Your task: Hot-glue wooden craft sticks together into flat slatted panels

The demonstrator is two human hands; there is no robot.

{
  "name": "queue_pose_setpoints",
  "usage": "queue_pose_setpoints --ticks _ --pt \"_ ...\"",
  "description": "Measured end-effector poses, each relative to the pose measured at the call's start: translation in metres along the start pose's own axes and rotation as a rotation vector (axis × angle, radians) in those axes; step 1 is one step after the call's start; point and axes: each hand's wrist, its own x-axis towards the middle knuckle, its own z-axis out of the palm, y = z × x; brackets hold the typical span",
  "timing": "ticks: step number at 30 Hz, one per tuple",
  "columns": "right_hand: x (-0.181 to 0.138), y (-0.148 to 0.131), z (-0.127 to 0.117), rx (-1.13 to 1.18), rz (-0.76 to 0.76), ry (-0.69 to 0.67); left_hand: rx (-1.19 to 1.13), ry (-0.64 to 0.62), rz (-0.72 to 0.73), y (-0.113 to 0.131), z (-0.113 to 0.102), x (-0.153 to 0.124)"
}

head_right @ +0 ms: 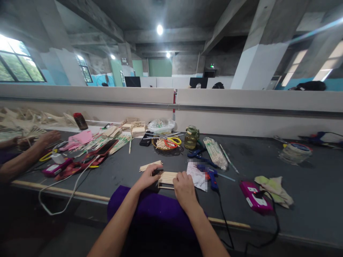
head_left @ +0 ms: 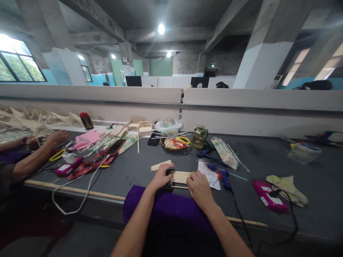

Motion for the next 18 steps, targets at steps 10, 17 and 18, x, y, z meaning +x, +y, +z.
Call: queue_pose_setpoints --ticks 10,17,18 --pt "-0.015 0.019 -0.005 0.255 0.234 0.191 0.074 -0.075 0.029 0.013 -0.003 -0.003" --pt "-0.058 0.038 0.009 0.564 0.562 0.329 0.201 -0.141 0.048 0.02 -0.001 -0.004" --pt "-0.062 0.036 0.011 0.556 0.531 0.308 0.218 -0.146 0.048 0.021 0.0 -0.005"
